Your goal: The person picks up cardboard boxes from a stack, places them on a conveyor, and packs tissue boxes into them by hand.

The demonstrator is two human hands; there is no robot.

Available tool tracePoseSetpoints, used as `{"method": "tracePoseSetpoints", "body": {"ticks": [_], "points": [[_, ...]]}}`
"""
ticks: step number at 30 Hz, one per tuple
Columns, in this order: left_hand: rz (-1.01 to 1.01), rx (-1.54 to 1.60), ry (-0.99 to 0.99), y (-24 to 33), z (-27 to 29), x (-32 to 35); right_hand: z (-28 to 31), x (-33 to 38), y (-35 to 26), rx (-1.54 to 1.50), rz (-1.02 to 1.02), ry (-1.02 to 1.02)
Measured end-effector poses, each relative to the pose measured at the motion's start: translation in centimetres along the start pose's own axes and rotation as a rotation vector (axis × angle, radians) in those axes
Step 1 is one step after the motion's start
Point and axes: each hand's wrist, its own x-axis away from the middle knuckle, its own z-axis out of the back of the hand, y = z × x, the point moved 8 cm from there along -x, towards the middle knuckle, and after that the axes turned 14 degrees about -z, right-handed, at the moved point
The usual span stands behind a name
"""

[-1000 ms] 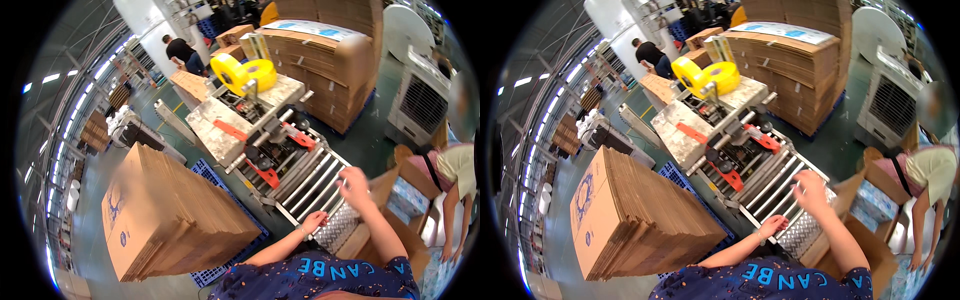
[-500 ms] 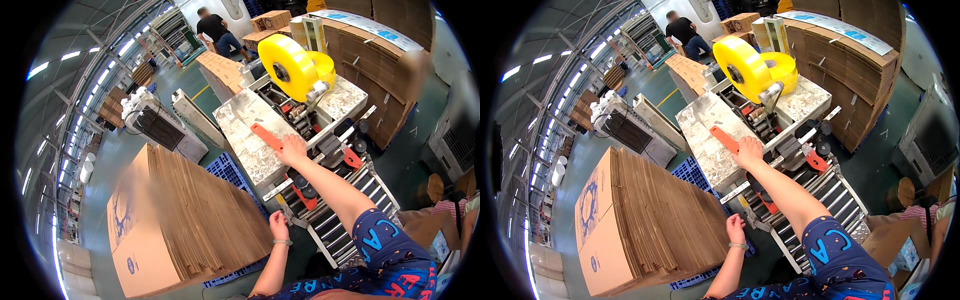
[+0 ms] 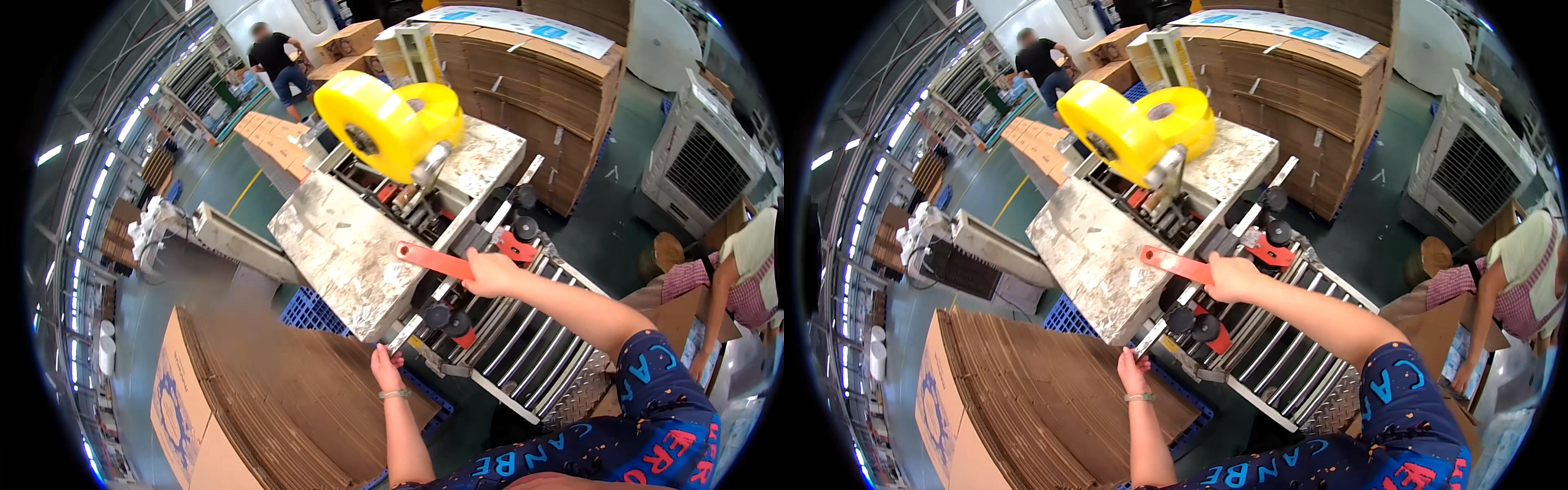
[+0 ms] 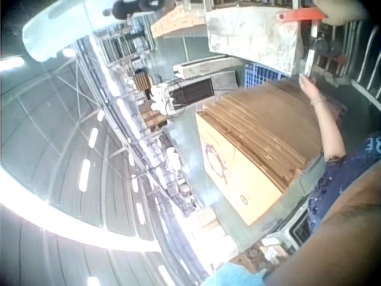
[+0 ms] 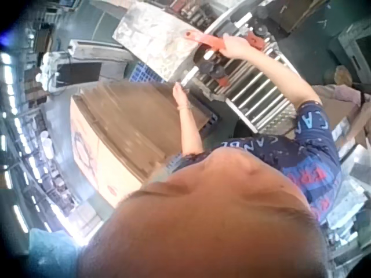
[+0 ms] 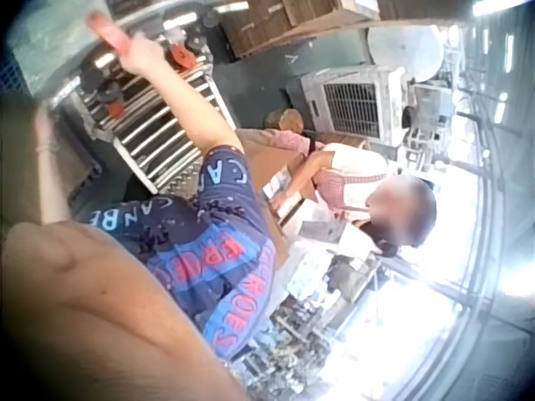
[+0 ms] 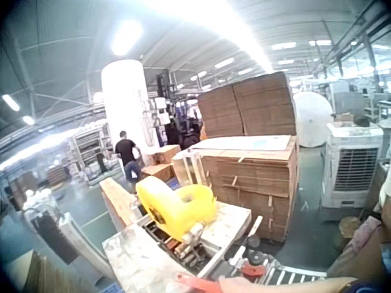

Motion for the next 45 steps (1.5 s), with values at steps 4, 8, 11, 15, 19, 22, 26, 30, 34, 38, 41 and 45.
{"method": "tracePoseSetpoints", "body": {"ticks": [4,8,11,15,19,22,26,30,34,38,41,45], "points": [[-0.025,-0.216,-0.098,-0.3,-0.6,-1.2,2.1,2.7,6.9,-0.086,-0.131,0.11],[-0.155,-0.226,-0.09,-1.1,0.2,-1.8,5.6,4.3,15.7,-0.173,-0.297,0.361],[-0.186,-0.249,-0.063,-1.5,0.7,-1.9,10.1,1.7,23.4,-0.257,-0.431,0.545],[-0.154,-0.198,-0.078,-0.7,-0.3,-1.5,13.5,-2.0,31.9,-0.242,-0.638,0.73],[-0.095,-0.212,-0.048,-1.0,0.5,-1.3,8.4,-5.4,29.4,0.016,-0.284,0.52],[-0.079,-0.166,-0.054,-0.6,0.3,-1.0,6.0,-5.6,30.0,-0.143,-0.313,0.444],[-0.075,-0.157,-0.079,-0.3,-0.2,-0.9,8.5,-4.9,34.6,-0.257,-0.609,0.751],[-0.118,-0.189,-0.067,-1.1,0.8,-1.4,5.8,-6.0,31.4,-0.045,-0.37,0.547],[-0.076,-0.216,-0.067,-0.9,0.7,-1.3,9.1,-5.6,31.0,-0.013,-0.285,0.561],[-0.059,-0.206,-0.074,-0.3,-0.5,-0.8,9.9,-4.9,34.6,-0.297,-0.695,0.844],[-0.073,-0.21,-0.06,-0.3,-0.2,-0.7,5.2,-6.1,29.4,-0.031,-0.285,0.5],[-0.117,-0.237,-0.065,-0.9,0.9,-1.2,8.7,-4.9,30.9,-0.047,-0.381,0.579]]}}
